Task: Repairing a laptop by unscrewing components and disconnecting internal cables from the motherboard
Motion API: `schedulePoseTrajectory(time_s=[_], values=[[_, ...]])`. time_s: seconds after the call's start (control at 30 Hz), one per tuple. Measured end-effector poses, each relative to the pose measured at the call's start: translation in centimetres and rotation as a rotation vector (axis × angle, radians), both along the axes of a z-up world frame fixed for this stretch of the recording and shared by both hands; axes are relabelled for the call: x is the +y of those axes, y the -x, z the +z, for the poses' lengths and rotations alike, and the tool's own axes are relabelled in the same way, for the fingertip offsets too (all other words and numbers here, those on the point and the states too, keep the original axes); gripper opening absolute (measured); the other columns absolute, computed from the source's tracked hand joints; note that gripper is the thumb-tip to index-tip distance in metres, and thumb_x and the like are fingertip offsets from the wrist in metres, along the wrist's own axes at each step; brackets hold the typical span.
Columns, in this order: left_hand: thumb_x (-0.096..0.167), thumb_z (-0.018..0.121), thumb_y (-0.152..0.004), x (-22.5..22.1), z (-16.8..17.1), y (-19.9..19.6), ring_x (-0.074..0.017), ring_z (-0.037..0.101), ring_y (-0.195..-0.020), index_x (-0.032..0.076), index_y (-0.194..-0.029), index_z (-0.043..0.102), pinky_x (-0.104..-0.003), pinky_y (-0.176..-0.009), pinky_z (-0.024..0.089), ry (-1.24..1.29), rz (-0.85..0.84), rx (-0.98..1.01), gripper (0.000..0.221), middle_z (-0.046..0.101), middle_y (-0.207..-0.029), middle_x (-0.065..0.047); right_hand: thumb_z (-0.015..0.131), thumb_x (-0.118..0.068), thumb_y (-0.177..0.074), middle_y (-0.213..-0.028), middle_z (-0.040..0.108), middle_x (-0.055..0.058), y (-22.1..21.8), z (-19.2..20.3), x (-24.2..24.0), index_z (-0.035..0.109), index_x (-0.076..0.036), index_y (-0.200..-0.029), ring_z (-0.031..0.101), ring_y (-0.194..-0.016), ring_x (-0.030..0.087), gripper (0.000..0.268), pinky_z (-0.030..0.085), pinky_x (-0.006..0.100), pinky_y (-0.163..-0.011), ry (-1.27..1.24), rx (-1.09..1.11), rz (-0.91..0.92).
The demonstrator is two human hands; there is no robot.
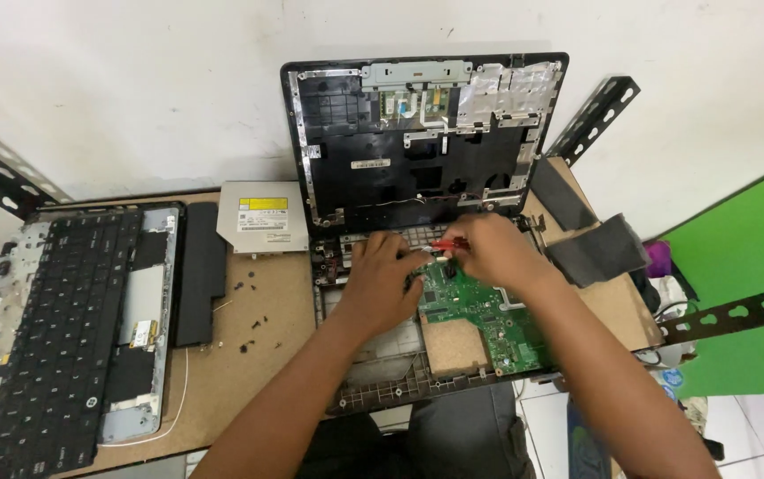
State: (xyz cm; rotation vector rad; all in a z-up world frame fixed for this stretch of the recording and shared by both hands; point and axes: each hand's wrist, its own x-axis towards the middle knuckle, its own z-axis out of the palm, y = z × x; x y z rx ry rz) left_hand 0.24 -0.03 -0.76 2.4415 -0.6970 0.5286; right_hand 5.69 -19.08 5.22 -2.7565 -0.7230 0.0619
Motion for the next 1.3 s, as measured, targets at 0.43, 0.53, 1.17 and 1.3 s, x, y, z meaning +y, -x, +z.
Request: schedulePoseTrajectory(time_s=[0.43,0.53,1.17,1.3], values=[[0.020,0.056,-0.080,-0.3,0.6,0.6,-0.0262,0.044,-0.103,0.019,-0.101,0.070,-0.039,-0.079,0.033,-0.042,0.030,-0.022,0.025,0.047,-0.094,-0.005,0.066,-0.016,-0.071,-0.073,0.068,0.008,-1.5,-0.8,-0.2,0.064,-0.016,-0.073,0.067,-0.074,0.037,0.003,0.054,0.048,-0.068,0.219,-0.060,0.101],[0.022,0.056,-0.080,-0.4,0.4,0.6,-0.0247,0.043,-0.101,0.018,-0.098,0.070,-0.038,-0.078,0.032,-0.063,0.037,-0.051,0.023,0.045,-0.094,-0.004,0.064,-0.014,-0.071,-0.077,0.068,0.009,-1.3,-0.7,-0.2,0.063,-0.014,-0.077,0.067,-0.075,0.037,0.006,0.054,0.047,-0.065,0.218,-0.099,0.155],[0.021,0.048,-0.084,-0.5,0.4,0.9,-0.0268,0.040,-0.102,0.018,-0.101,0.070,-0.040,-0.080,0.031,-0.148,0.036,-0.080,0.027,0.043,-0.100,-0.007,0.064,-0.008,-0.065,-0.097,0.060,0.002,-0.1,-1.5,-0.2,0.063,-0.017,-0.090,0.067,-0.076,0.030,0.026,0.056,0.042,-0.062,0.311,-0.316,0.190],[0.024,0.049,-0.081,-0.8,-0.9,0.2,-0.0282,0.041,-0.103,0.021,-0.103,0.069,-0.042,-0.080,0.031,-0.132,0.041,-0.103,0.030,0.043,-0.101,-0.007,0.061,-0.010,-0.068,-0.089,0.061,0.002,-0.7,-1.4,-0.5,0.064,-0.016,-0.083,0.067,-0.076,0.033,0.016,0.055,0.042,-0.063,0.270,-0.251,0.164]])
